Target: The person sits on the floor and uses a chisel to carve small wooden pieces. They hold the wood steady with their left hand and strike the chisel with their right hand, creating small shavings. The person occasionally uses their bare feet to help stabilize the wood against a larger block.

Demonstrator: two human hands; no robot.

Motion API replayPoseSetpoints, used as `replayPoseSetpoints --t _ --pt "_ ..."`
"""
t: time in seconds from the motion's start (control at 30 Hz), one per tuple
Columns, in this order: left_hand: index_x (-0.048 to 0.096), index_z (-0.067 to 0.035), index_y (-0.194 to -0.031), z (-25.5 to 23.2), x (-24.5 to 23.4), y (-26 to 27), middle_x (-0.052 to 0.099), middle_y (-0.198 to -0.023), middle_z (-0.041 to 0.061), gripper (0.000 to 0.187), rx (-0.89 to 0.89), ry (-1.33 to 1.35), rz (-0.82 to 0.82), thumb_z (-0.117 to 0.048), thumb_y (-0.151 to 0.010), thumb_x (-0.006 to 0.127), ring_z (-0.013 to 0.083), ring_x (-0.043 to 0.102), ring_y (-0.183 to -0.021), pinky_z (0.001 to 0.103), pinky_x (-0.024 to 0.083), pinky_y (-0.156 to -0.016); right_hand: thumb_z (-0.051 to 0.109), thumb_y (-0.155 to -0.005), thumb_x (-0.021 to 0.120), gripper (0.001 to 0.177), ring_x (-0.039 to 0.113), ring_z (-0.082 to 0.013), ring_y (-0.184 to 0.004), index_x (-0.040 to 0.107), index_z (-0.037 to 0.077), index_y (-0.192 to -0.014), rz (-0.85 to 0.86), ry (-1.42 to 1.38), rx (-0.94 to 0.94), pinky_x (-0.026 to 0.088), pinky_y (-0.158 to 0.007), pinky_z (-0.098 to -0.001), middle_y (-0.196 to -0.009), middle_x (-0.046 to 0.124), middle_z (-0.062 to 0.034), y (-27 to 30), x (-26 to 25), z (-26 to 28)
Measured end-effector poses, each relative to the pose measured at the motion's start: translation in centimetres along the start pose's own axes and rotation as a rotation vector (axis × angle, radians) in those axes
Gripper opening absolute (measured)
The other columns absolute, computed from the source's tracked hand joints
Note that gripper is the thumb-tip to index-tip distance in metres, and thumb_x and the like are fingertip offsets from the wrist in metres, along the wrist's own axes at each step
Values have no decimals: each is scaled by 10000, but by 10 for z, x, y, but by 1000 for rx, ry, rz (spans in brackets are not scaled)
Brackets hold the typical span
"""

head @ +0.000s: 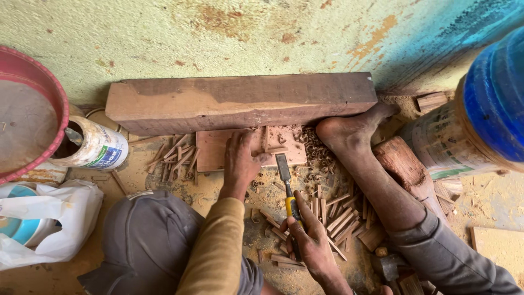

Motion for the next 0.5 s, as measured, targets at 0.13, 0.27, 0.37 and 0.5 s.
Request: replayPoseSetpoints --t 0.13,0.27,0.37,0.5 --pt "534 -141 -1444 7 7 3 571 -1384 154 818 103 -17 -102 -316 -736 905 318 544 -1288 488 440 -1121 177 -1001 467 747 557 -100 -483 175 252 -1685 1 -1 31 478 -393 -250 -819 677 -72 -6 12 6" --pt "440 -67 -1484 9 12 5 589 -1324 178 911 175 -119 -157 -339 -755 913 319 584 -1211 460 460 -1099 152 -1001 471 733 514 -104 -454 172 244 -1664 9 -26 27 457 -373 -256 -782 646 -67 -14 24 10" --pt "365 -51 -1534 6 8 9 595 -1285 189 1006 195 -166 -151 -339 -742 914 307 603 -1174 424 470 -1094 159 -1010 489 692 490 -105 -447 192 226 -1633 -39 -40 78 414 -365 -254 -765 613 -66 -11 31 14" --pt "306 -61 -1571 1 1 8 590 -1279 201 1065 171 -207 -119 -349 -745 914 312 600 -1171 416 471 -1082 166 -1003 496 693 468 -103 -449 220 233 -1636 -65 -80 117 388 -367 -251 -767 587 -56 -7 37 25"
Point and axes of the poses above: each hand's wrist, its own y-axis away from the middle knuckle, its own x-axis out of the palm, z = x × y, the point moved 3 cm from there along -y, towards the middle knuckle
